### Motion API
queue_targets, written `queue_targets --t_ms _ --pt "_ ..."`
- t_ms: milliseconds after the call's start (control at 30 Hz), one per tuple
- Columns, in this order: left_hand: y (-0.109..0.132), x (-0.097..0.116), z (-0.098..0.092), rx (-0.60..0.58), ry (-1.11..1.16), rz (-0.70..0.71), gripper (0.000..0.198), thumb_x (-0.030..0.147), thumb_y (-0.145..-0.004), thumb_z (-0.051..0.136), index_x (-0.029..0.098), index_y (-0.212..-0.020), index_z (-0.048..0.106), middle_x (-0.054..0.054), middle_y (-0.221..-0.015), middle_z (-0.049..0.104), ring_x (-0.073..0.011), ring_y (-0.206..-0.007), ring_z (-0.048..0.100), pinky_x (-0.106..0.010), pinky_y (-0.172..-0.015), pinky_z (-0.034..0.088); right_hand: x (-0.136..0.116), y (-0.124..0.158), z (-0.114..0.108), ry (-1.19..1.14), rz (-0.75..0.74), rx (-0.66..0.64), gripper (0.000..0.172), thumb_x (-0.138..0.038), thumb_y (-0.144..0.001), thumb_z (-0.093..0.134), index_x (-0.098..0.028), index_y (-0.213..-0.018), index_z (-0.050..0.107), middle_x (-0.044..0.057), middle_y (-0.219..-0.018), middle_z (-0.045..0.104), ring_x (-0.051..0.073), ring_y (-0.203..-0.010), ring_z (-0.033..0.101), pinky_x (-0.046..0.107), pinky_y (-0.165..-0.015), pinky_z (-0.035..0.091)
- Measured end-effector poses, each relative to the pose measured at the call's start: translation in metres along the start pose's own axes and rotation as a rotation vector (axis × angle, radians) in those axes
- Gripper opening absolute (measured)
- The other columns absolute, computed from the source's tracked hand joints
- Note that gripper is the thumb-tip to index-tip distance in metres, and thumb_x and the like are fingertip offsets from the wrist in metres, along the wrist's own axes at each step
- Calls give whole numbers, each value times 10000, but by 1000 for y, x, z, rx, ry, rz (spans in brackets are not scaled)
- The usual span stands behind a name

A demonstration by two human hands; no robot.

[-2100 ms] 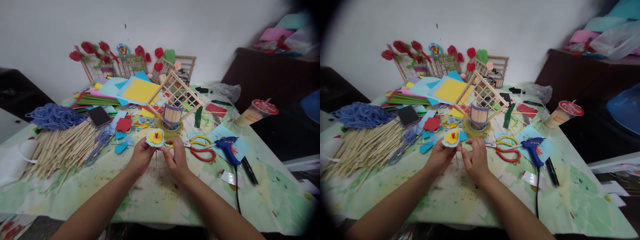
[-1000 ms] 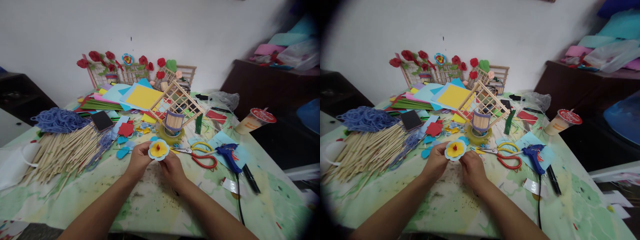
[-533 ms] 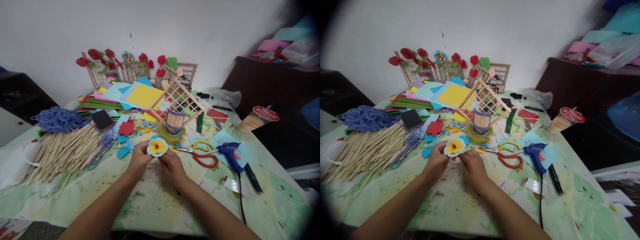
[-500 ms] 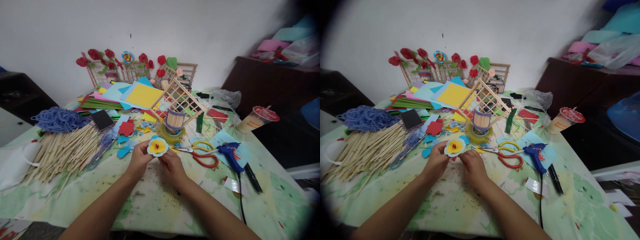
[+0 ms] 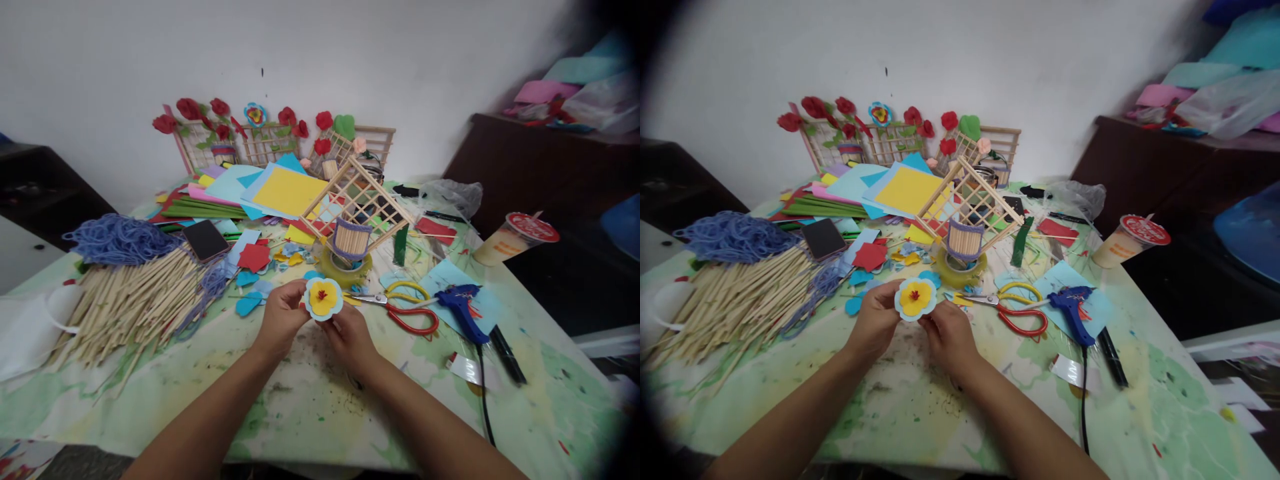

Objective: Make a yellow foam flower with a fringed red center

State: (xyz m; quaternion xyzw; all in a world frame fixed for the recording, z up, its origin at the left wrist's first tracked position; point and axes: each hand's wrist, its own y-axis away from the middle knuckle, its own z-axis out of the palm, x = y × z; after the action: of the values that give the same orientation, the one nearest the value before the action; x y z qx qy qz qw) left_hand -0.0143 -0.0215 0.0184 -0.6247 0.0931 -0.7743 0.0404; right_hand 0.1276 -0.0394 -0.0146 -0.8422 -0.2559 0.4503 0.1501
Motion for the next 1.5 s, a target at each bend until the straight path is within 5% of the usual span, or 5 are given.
queue_targets --t_ms 333,900,1500 --pt "-2 5 2 -139 -227 105 209 223 -600 755 150 -793 724 -106 -918 685 -247 -894 612 -351 -854 465 7 0 -1 40 -68 89 127 -176 -865 488 -220 -911 598 48 -901 663 173 -824 580 287 -728 450" --pt "-2 7 -2 -124 -287 385 111 244 -648 744 195 -747 731 -65 -772 692 -203 -770 607 -312 -738 489 7 4 -2 115 -28 124 113 -150 -802 478 -203 -719 534 41 -710 594 177 -691 507 288 -628 393" --pt "-4 -16 -7 88 -152 222 194 287 -542 782 164 -515 635 -43 -691 608 -171 -708 542 -290 -641 465 12 4 -3 33 -15 108 175 -141 -855 488 -200 -797 643 48 -753 656 180 -738 542 299 -673 396"
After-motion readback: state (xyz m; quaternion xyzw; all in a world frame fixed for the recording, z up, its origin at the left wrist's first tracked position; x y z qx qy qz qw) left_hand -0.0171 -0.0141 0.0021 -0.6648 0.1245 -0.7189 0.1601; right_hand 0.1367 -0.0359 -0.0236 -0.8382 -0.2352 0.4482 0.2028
